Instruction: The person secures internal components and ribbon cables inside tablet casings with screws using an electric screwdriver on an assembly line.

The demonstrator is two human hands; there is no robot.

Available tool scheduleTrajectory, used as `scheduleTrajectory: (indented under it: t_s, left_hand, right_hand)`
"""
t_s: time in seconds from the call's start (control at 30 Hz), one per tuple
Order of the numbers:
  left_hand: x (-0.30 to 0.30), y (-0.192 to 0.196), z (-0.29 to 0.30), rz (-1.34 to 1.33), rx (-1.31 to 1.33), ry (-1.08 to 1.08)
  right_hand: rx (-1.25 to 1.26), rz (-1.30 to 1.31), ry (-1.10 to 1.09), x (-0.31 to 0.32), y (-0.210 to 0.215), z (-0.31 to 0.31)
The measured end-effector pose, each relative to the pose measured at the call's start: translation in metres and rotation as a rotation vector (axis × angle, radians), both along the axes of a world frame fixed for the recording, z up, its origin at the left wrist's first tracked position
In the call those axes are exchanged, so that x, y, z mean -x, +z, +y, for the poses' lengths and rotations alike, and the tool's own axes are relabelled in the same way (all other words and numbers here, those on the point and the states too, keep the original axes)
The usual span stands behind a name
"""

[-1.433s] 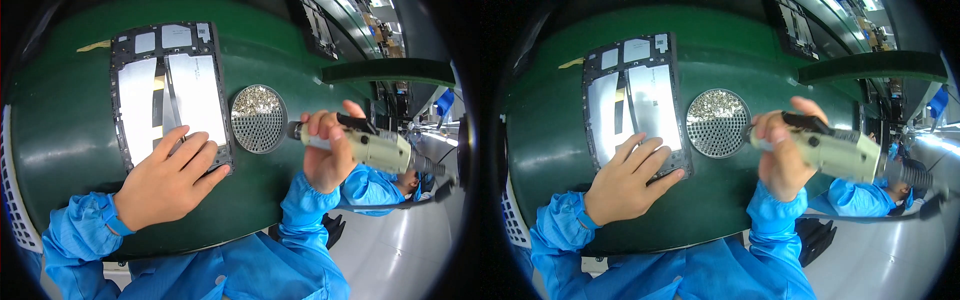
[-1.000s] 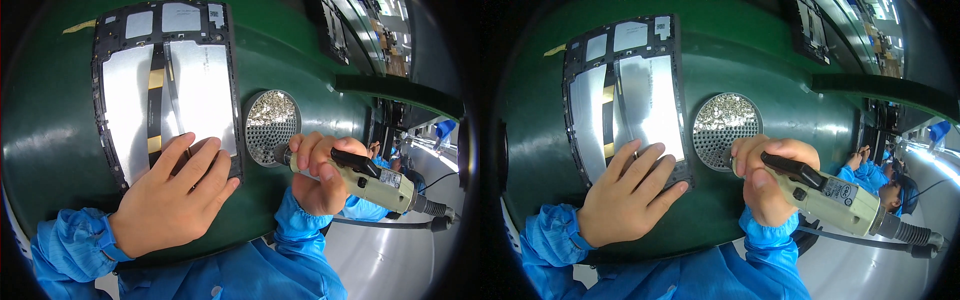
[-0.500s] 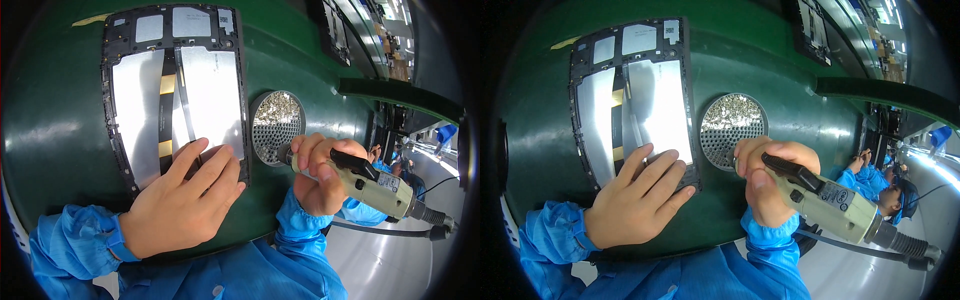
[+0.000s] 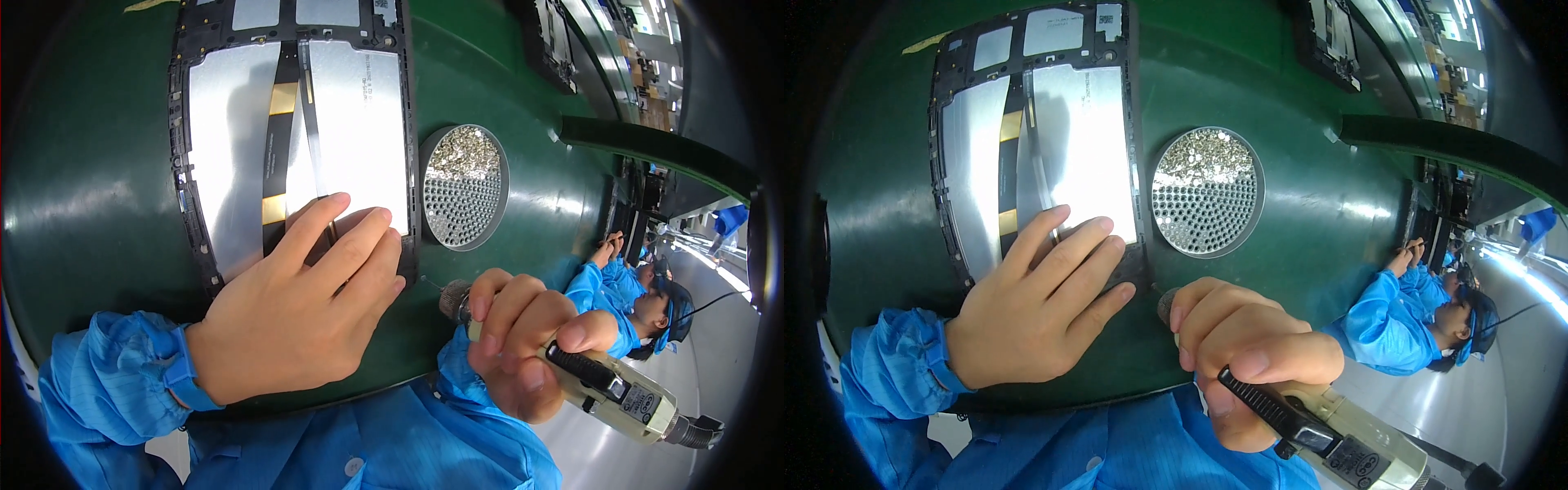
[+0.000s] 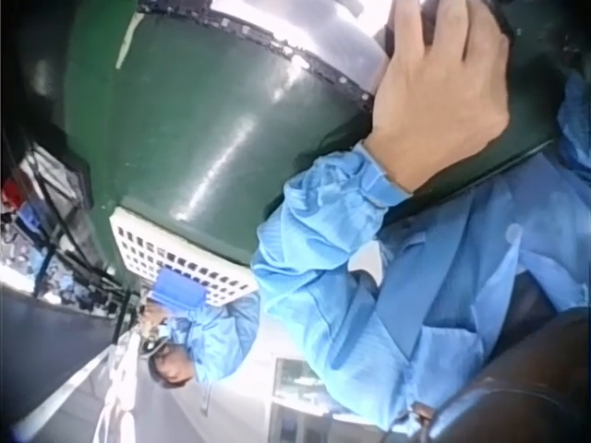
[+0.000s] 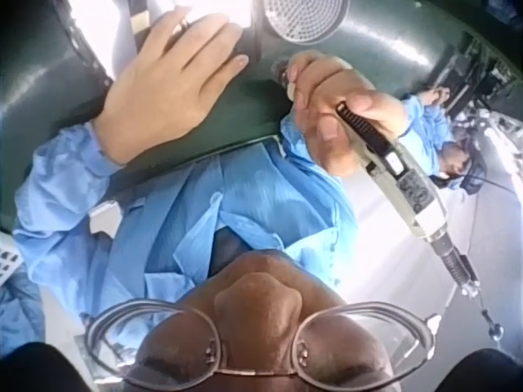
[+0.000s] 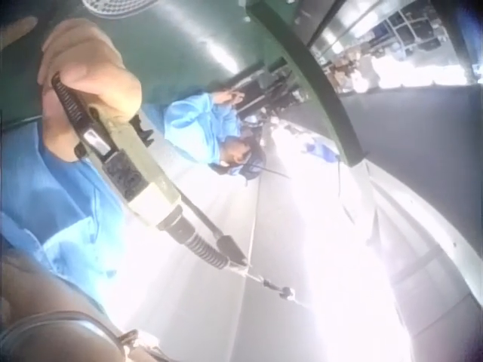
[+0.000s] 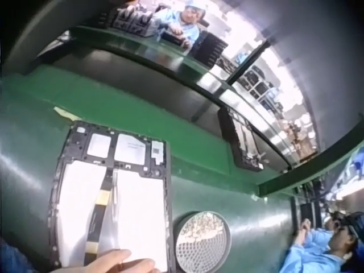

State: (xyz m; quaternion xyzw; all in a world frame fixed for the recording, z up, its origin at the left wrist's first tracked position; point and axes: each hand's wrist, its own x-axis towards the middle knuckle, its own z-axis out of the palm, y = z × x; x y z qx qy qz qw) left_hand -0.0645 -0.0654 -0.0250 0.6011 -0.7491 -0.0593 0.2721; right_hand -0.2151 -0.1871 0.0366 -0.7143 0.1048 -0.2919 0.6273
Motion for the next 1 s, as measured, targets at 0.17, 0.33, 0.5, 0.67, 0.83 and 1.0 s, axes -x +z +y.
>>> scheduleTrajectory:
  t_s: [0.17, 0.33, 0.5, 0.67, 0.83, 1.0]
  left_hand:
    - [0.002, -0.001, -0.003, 0.004, -0.001, -0.003]
    - [0.002, -0.002, -0.004, 0.005, -0.012, -0.001]
    - [0.002, -0.001, -0.005, 0.028, -0.011, 0.013]
    - [0.001, 0.000, -0.002, 0.008, 0.010, 0.017]
    - [0.001, -0.003, -0.002, 0.018, 0.024, 0.025]
    - [0.000, -0.002, 0.000, -0.013, 0.058, 0.011]
  right_hand:
    - [-0.014, -0.009, 0.021, 0.000, -0.001, -0.003]
    - [-0.015, -0.001, 0.023, -0.001, -0.008, -0.006]
    - [-0.002, -0.008, 0.055, -0.001, -0.010, -0.010]
    - [0.024, -0.019, 0.069, -0.003, -0.009, -0.003]
    - [0.069, -0.022, 0.077, -0.005, -0.014, -0.002]
    - [-0.043, -0.207, -0.113, 0.001, -0.011, -0.021]
